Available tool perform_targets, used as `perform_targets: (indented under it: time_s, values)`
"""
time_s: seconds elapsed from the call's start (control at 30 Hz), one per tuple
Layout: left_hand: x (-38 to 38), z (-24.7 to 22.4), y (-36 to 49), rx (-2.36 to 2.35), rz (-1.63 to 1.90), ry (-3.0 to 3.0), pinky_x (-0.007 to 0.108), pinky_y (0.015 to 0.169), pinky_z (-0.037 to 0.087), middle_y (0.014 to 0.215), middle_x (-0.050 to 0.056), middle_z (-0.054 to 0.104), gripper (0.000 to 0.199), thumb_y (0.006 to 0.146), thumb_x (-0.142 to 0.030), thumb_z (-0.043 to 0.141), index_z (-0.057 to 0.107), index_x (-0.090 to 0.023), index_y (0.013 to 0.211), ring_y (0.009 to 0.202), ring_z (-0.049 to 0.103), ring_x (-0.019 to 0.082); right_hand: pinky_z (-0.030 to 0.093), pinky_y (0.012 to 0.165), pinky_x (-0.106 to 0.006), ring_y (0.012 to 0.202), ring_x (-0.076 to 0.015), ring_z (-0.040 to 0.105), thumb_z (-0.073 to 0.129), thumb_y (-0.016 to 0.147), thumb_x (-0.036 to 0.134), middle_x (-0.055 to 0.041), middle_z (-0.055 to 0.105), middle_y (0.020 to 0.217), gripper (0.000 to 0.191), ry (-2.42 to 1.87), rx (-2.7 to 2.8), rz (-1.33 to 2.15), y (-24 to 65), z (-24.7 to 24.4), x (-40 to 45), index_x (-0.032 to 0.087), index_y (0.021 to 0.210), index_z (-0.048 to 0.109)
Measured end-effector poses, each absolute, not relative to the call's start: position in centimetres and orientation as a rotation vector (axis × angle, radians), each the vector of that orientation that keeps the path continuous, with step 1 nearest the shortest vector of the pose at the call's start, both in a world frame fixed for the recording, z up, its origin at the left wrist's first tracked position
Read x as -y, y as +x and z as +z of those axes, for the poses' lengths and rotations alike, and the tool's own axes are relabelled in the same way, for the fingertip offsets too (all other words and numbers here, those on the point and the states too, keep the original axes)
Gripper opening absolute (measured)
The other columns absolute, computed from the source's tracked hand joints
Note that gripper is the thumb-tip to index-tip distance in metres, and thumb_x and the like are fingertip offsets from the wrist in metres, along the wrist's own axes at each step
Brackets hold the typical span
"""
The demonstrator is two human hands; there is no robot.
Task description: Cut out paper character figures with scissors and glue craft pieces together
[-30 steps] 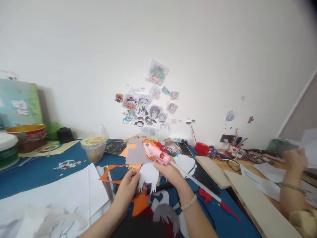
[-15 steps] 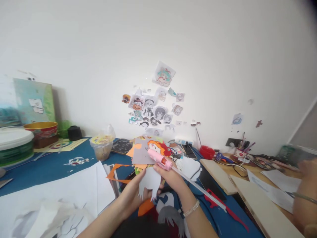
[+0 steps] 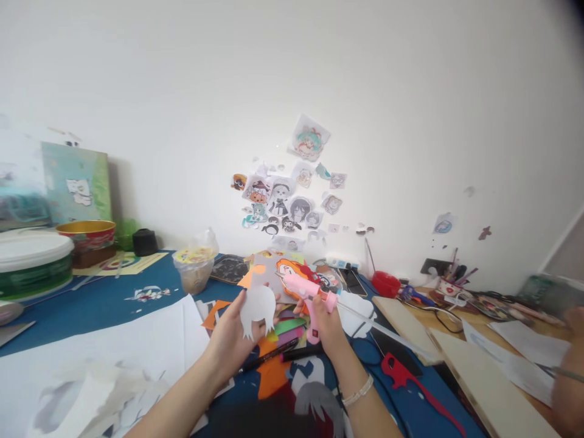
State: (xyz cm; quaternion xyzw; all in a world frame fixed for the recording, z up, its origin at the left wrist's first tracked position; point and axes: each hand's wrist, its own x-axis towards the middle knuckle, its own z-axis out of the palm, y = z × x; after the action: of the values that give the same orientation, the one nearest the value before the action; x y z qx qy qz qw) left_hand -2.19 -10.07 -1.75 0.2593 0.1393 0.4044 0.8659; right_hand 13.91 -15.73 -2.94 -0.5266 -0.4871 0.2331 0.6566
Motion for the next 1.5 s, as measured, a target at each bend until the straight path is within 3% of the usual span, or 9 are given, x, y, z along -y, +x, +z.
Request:
perform_targets:
  time_s: [0.13,0.27,0.47,0.83,1.0,1.23,1.5]
  values:
    - [9.4,-1.2,-2.9,-0.266,0.982,0.496,0.030,0.066,0.053,0.099,0.010,0.063,0.039,0.087,-0.030,0.037,0.041,-0.019,0.124,0.085,0.062,0.020,0.045,0.051,-0.028,0.055,-0.0177,0.055,0.047,0.069,0.064,-0.0072,0.061,0.062,0.054,-1.171,1.211,0.531,12.6,-3.3,15.9,0.014,0.078,0.063]
    - [8.6,-1.4,-3.3,-0.194,0.990,0.531,0.043,0.074,0.051,0.105,0.014,0.061,0.047,0.088,-0.040,0.030,0.036,-0.018,0.129,0.093,0.060,0.026,0.043,0.050,-0.026,0.062,-0.0195,0.055,0.052,0.064,0.065,-0.0051,0.058,0.058,0.051,-1.121,1.423,0.439,10.7,-3.2,15.8,0.015,0.072,0.064]
    - [8.1,-1.4,-3.9,-0.173,0.987,0.525,0.049,0.081,0.046,0.113,0.016,0.058,0.049,0.087,-0.033,0.034,0.027,-0.018,0.133,0.097,0.059,0.029,0.047,0.056,-0.028,0.065,-0.0199,0.057,0.049,0.072,0.056,-0.0063,0.061,0.063,0.043,-1.089,1.457,0.479,10.3,-2.6,16.7,0.015,0.074,0.063]
    - [8.3,-0.9,-4.3,-0.151,0.923,0.664,0.042,0.082,0.046,0.110,0.013,0.060,0.052,0.086,-0.040,0.036,0.026,-0.021,0.133,0.100,0.058,0.028,0.047,0.057,-0.027,0.056,-0.0157,0.054,0.052,0.077,0.040,-0.0031,0.056,0.060,0.025,-1.116,1.433,0.565,10.4,-3.1,16.9,0.016,0.074,0.059]
    - [8.6,-1.1,-4.1,-0.137,0.887,0.690,0.042,0.085,0.044,0.112,0.010,0.059,0.052,0.086,-0.041,0.037,0.025,-0.025,0.134,0.098,0.059,0.025,0.046,0.053,-0.026,0.053,-0.0149,0.052,0.052,0.076,0.042,-0.0016,0.053,0.056,0.027,-1.153,1.425,0.577,10.5,-3.6,16.6,0.016,0.069,0.056]
    - [8.4,-1.3,-3.8,-0.136,0.874,0.686,0.044,0.088,0.042,0.112,0.011,0.059,0.052,0.086,-0.040,0.037,0.026,-0.024,0.134,0.097,0.059,0.025,0.044,0.049,-0.023,0.053,-0.0144,0.052,0.054,0.075,0.044,-0.0014,0.056,0.056,0.030,-1.138,1.455,0.510,10.4,-3.6,16.3,0.015,0.077,0.061]
    - [8.7,-1.2,-3.8,-0.160,0.861,0.717,0.042,0.086,0.044,0.102,0.011,0.063,0.050,0.086,-0.041,0.036,0.031,-0.021,0.132,0.093,0.061,0.025,0.048,0.055,-0.025,0.061,-0.0174,0.056,0.058,0.072,0.043,-0.0043,0.061,0.064,0.030,-1.207,1.416,0.385,10.4,-4.0,16.1,0.013,0.074,0.062]
